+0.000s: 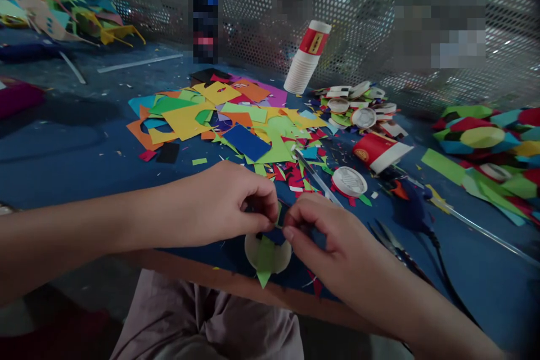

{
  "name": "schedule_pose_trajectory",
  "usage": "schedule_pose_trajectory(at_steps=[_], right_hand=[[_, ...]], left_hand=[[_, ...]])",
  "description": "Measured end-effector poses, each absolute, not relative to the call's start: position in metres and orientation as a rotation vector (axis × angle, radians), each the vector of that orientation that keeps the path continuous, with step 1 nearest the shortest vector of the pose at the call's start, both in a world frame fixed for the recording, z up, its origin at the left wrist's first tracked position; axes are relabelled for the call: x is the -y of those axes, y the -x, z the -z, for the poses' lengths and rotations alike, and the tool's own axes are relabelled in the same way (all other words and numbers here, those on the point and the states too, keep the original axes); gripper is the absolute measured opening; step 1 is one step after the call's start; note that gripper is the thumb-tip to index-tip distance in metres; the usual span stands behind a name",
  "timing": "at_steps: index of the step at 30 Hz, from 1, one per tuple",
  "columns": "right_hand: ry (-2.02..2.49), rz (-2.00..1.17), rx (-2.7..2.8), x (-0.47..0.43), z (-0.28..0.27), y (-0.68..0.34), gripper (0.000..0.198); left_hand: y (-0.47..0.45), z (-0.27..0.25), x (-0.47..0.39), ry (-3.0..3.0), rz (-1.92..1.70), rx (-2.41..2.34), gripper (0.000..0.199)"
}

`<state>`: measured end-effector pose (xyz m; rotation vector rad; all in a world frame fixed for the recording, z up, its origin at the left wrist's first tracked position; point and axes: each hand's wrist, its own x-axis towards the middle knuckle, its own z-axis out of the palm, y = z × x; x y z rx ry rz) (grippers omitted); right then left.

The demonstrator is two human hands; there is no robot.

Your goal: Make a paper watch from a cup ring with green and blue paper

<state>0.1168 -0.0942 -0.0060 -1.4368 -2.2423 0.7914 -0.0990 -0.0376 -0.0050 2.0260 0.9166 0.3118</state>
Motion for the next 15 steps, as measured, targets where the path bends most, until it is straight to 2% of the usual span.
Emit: schedule_pose_trajectory(at_steps=[15], right_hand=[[1.388, -0.785, 2.271, 0.0922, 0.0145, -0.1126, 0.016]], left_hand=[[0.0959, 0.0049, 0.0374, -2.129, -0.104, -1.017, 0.009]])
